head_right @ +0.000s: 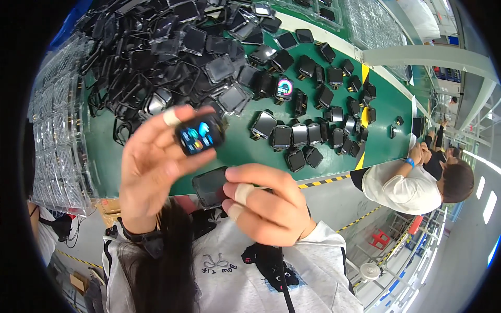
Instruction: The person picks up a smartwatch from a pile, fits a plastic frame onto it by hand, and places the assembled unit into a plastic tray.
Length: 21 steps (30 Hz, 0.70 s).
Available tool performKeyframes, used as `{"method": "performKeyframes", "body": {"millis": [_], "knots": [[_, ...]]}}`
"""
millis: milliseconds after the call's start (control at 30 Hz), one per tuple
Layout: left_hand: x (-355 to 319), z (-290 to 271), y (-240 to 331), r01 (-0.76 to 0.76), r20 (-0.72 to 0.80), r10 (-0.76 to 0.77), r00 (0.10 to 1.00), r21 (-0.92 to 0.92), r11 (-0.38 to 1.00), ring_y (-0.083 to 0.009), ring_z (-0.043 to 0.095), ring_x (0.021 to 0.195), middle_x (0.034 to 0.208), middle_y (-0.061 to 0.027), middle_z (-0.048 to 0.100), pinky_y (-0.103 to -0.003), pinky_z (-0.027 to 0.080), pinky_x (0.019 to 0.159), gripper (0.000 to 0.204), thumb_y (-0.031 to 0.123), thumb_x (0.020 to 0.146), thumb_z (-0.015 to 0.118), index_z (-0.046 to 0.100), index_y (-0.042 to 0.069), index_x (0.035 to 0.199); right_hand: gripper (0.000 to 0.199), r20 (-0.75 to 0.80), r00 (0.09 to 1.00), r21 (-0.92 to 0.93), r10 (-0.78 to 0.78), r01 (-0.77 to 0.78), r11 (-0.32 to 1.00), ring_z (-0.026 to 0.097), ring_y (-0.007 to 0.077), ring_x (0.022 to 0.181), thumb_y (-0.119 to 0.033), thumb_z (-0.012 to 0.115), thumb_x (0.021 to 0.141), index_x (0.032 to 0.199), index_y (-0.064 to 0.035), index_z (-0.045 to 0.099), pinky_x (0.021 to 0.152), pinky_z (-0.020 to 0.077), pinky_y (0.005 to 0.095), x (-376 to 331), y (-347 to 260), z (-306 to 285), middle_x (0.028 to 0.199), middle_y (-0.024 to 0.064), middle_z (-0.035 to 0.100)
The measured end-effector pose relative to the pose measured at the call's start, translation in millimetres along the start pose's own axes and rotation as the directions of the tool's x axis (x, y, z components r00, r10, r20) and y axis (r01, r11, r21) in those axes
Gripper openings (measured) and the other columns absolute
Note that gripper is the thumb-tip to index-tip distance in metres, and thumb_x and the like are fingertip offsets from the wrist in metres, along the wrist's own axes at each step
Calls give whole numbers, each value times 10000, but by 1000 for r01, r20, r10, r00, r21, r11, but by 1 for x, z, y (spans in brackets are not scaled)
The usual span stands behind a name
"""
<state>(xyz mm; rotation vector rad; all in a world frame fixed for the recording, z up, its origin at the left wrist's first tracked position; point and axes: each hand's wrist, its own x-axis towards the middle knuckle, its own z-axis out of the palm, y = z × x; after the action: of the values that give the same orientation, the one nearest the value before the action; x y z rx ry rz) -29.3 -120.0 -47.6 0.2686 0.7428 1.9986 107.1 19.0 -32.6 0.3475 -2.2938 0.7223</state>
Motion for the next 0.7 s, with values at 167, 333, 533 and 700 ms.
{"method": "performKeyframes", "body": {"millis": [167, 333, 533, 700], "knots": [[0, 11, -4, 147, 66, -141, 988, -90, 985, -357, 540, 1147, 1284, -338, 445, -438, 453, 984, 548, -79, 801, 550, 348, -97, 1310, 272, -10, 999, -82, -49, 48, 995, 629, 299, 907, 90, 752, 580, 784, -8, 601, 641, 562, 301, -6, 0, -4, 905, 93, 575], [1, 13, -7, 122, 87, -120, 989, -29, 992, -366, 539, 1148, 1280, -355, 438, -433, 456, 979, 531, -103, 784, 535, 364, -104, 1287, 278, -71, 996, -34, -55, 53, 998, 632, 294, 891, 75, 771, 562, 769, -12, 607, 645, 567, 300, -13, 5, -4, 888, 87, 575], [3, 13, -11, 95, 113, -101, 988, 58, 994, -366, 535, 1154, 1277, -346, 447, -426, 467, 967, 531, -128, 769, 491, 371, -97, 1285, 278, -99, 995, 16, -6, 8, 1000, 634, 284, 881, 61, 776, 565, 774, -22, 612, 647, 564, 296, -19, 6, -4, 877, 86, 580], [1, 26, -5, 165, 9, -167, 986, 107, 980, -347, 540, 1154, 1280, -317, 463, -412, 481, 952, 527, -121, 771, 498, 381, -86, 1284, 279, -45, 998, -11, 40, -41, 999, 632, 282, 885, 54, 780, 571, 784, -27, 618, 655, 565, 304, -18, 3, -7, 876, 87, 578]]}}
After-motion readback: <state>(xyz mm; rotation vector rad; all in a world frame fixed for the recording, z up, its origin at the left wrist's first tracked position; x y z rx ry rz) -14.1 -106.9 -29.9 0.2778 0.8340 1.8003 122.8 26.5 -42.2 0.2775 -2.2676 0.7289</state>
